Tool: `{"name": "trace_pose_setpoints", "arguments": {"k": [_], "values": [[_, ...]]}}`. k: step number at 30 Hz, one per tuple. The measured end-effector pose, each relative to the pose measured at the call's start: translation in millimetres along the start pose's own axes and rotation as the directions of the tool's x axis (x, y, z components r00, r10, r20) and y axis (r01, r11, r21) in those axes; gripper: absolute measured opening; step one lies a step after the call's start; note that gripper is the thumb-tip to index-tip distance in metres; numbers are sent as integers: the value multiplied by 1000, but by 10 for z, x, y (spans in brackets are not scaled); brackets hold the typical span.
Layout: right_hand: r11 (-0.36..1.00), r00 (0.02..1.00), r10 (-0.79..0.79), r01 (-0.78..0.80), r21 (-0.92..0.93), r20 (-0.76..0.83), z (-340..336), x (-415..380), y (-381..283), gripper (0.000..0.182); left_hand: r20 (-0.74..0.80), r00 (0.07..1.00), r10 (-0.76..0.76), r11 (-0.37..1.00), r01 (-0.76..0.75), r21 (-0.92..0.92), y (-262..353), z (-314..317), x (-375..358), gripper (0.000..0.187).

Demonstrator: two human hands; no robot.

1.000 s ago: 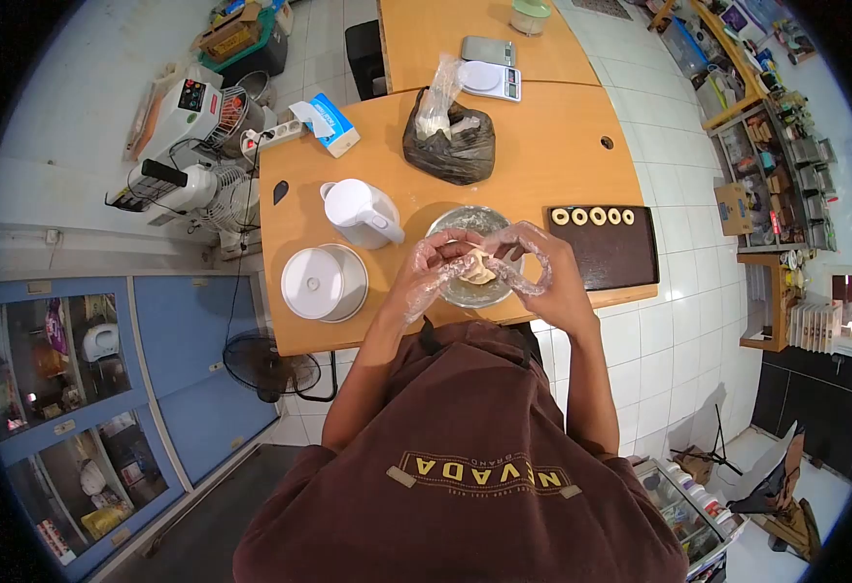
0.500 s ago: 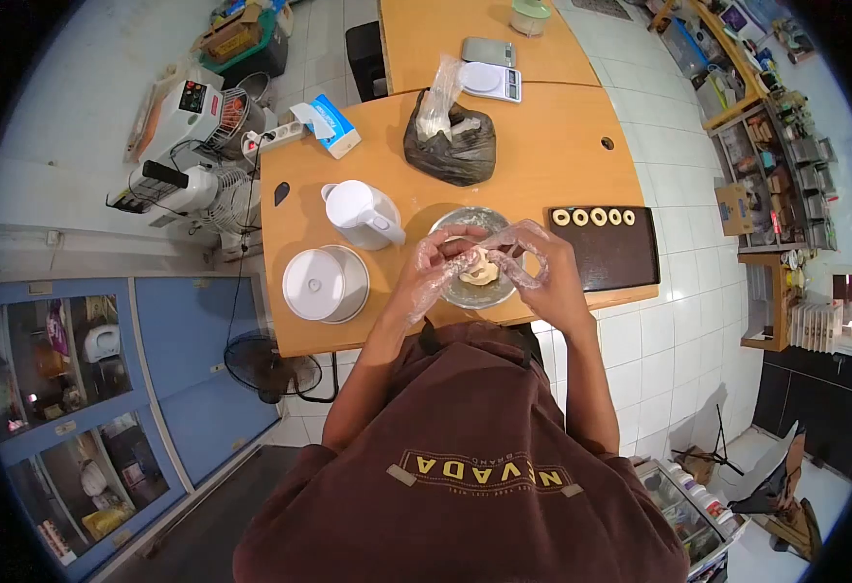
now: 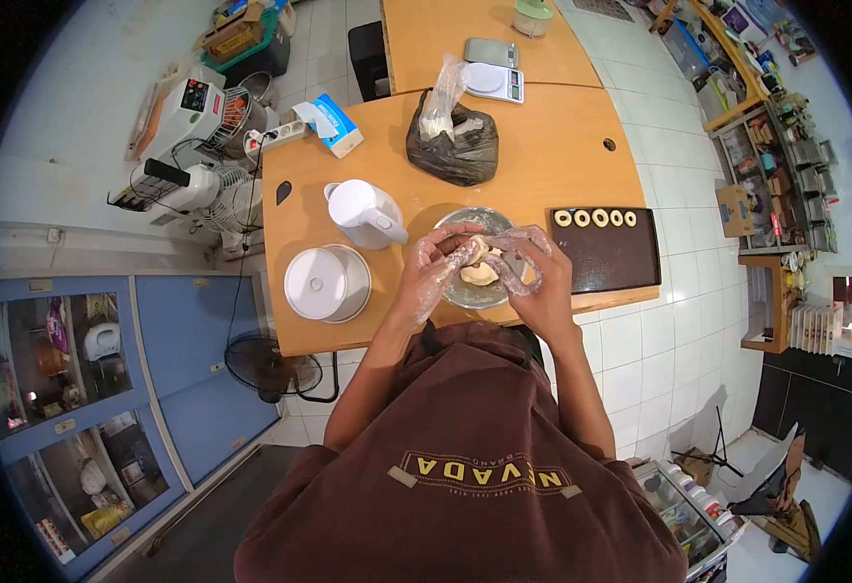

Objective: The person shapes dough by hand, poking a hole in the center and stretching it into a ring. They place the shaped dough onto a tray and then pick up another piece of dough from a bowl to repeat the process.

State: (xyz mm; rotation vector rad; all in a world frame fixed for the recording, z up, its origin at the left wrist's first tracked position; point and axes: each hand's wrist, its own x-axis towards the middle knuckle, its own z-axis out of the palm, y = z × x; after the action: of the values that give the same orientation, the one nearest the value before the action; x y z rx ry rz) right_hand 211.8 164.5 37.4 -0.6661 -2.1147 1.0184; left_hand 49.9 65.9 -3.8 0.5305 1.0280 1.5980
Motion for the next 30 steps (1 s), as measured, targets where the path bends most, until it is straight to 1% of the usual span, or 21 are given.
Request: {"name": "trace_pose_setpoints", "arguments": {"k": [1, 4, 7, 10, 13, 16, 19, 22, 25, 30], "values": [[1000, 1000, -7, 7, -1, -27, 15, -2, 5, 23, -11, 1000, 6, 1000, -6, -1, 3, 10, -5, 32], [1000, 1000, 14, -14, -6, -28, 14, -9, 8, 20, -26, 1000, 0, 1000, 1, 29, 33, 43, -21, 31], [1000, 999, -6, 5, -3, -50, 15, -9, -2, 17, -26, 999, 21, 998, -19, 56, 9, 22, -16, 30], [1000, 998, -16, 15, -10, -67, 26, -28, 26, 19, -39, 999, 33, 996, -29, 83, 15, 43, -20, 30], [998, 998, 56, -56, -14, -18, 23, -90, 92, 28, -48, 999, 9, 993, -3, 120, 24, 74, -17, 30], [999, 1000, 19, -20, -50, -20, 28, -103, 126, 32, -36, 999, 28, 997, -25, 69, -12, 80, -19, 30], [1000, 999, 17, -18, -22, -31, 7, -103, 80, 33, -43, 999, 27, 1000, -27, 13, -40, 81, -12, 31], [998, 998, 61, -60, 36, -33, -45, -71, -46, 32, -42, 998, 38, 998, -40, -45, -27, 106, -14, 31], [995, 996, -94, 95, -44, 3, -89, -32, 51, 32, -31, 999, 22, 998, -23, -51, -26, 101, -13, 32], [993, 994, -99, 102, -62, 50, -129, -4, 71, 35, -16, 1000, 8, 1000, -8, -8, -25, 85, -20, 33]]}}
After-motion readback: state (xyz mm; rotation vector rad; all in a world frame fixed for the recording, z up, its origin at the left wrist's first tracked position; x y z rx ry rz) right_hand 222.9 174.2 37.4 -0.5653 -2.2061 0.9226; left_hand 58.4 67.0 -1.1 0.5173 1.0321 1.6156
